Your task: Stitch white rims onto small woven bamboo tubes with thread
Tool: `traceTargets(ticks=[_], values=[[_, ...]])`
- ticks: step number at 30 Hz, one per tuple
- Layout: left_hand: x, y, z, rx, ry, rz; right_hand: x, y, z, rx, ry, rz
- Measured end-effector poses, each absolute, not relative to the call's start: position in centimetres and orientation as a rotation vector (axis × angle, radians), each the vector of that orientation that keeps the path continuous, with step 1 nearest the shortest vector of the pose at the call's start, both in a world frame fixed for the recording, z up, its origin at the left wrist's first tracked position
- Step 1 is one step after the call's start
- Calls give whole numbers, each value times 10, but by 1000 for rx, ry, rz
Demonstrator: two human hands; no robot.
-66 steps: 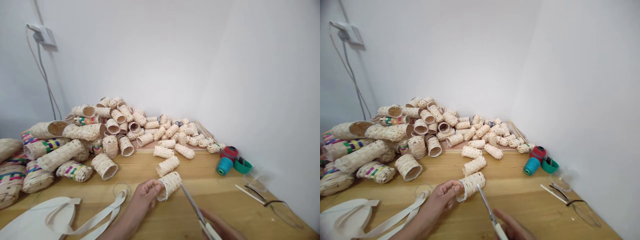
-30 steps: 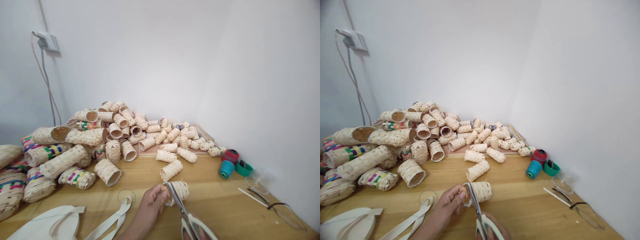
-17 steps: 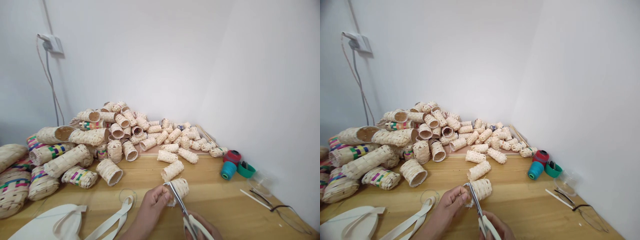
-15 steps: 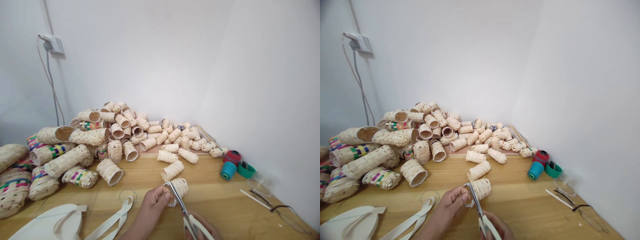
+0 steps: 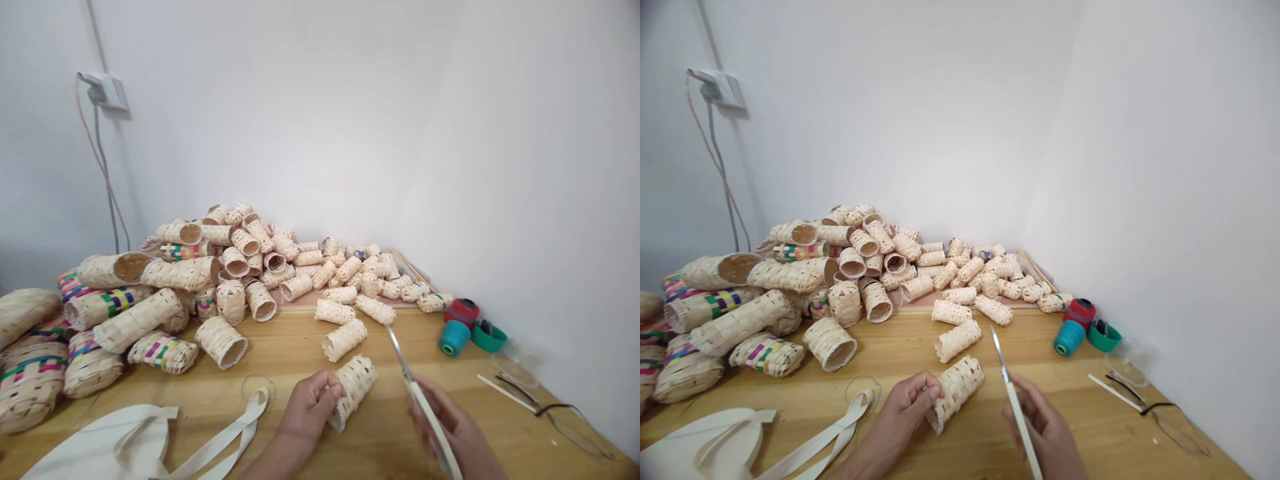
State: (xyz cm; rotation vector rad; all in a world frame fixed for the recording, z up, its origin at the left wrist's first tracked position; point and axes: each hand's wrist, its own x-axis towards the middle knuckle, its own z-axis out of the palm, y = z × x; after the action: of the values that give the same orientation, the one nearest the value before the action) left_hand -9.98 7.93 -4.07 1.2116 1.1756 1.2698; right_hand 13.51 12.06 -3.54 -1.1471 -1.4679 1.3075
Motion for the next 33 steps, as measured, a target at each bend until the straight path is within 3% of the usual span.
traceTargets(ticks=[3,5,12,17,23,29,33], values=[[-98,77,-39,1234,1187,1270,177,150,-32,-1450,-1872,616],[-97,74,-38,1283,1218,1273,198,165,-35,-1510,-2107,332],[-94,74,-45,1272,1244,1280,216,182,-48,-1364,-2535,-85],[-95,75,-47,1257,1249,1320,172,186,-55,-906,-2550,-543],[-91,75,-46,1240,1153,1383,86,193,-72,-477,-2585,-627],[-86,75,-54,1392,1265,1505,92,205,-43,-528,-2552,-483],[-71,87,-83,1349,1384,1301,113,212,-29,-619,-2547,-432]])
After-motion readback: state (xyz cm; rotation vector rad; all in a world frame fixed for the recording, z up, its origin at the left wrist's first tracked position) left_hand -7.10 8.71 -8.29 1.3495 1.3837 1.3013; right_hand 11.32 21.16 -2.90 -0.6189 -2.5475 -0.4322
